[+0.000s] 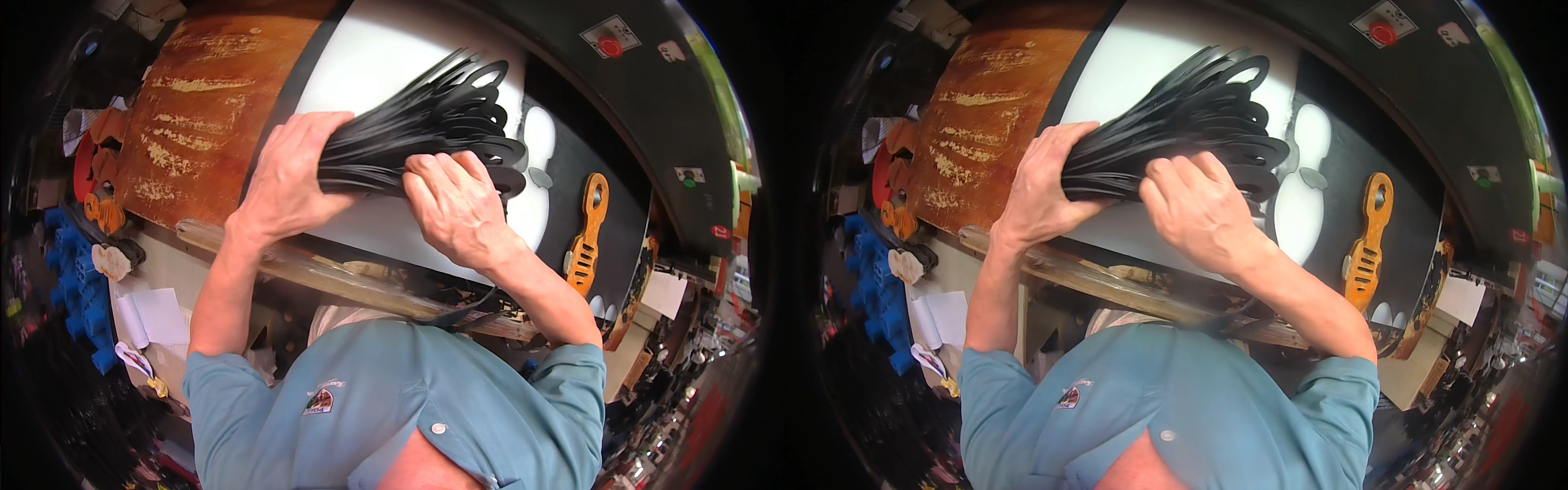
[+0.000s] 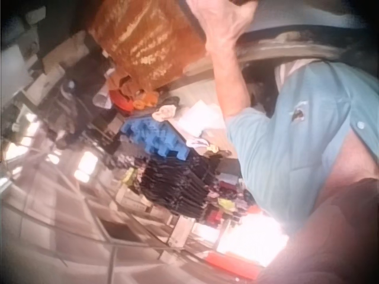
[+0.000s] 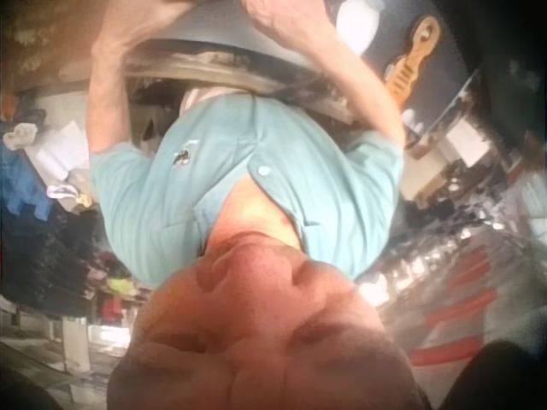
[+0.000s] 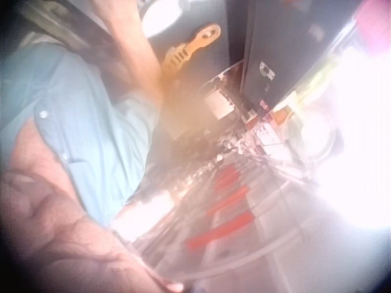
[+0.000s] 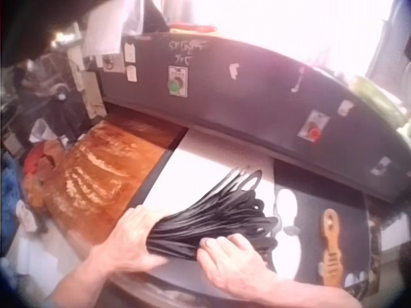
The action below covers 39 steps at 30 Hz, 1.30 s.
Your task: The person operates a die-cutting press to cut black rubber sheets into spatula shapes. They place a sheet, press the lever, remove the cutouts, and stack them. They repeat this process multiple times, occasionally flipping the sheet to cut additional shapes.
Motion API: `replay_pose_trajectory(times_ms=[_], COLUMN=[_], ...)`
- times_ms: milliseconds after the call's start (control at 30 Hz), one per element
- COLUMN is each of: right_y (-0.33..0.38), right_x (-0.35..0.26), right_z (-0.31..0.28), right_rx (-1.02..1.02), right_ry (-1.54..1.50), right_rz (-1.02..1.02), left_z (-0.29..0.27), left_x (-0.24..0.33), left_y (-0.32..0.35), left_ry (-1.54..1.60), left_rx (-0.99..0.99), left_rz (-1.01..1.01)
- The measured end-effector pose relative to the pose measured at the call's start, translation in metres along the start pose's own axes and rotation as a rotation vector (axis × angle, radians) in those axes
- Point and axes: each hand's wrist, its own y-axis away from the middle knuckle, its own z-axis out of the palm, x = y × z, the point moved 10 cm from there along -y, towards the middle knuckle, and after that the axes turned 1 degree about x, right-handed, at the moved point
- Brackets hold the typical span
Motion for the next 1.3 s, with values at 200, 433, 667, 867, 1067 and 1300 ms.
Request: replay_pose_trajectory(times_ms=[200,433,667,867,1067,1300], right_y=[0.029,0.146,0.123,0.115,0.109,0.091], right_x=[0.031,0.164,0.119,0.137,0.140,0.144], right_z=[-0.019,0.038,0.047,0.048,0.019,0.051], right_rx=[-0.032,0.567,0.708,0.408,0.468,0.207], right_ry=[-0.174,-0.921,-1.221,-0.827,-0.488,-0.855], right_rz=[0.023,0.857,0.737,0.839,0.634,0.796], left_z=[-0.008,-0.004,-0.009,0.004,0.007,0.007], left_x=[-0.004,-0.004,0.010,0.013,0.029,0.019], left_y=[0.014,0.010,0.010,0.006,0.004,-0.001], left_ry=[0.025,0.002,-0.049,-0.001,-0.085,-0.083], left_rx=[0.025,0.021,-0.043,-0.152,-0.141,-0.107], left_rz=[-0.077,-0.027,0.007,-0.096,-0.021,-0.045])
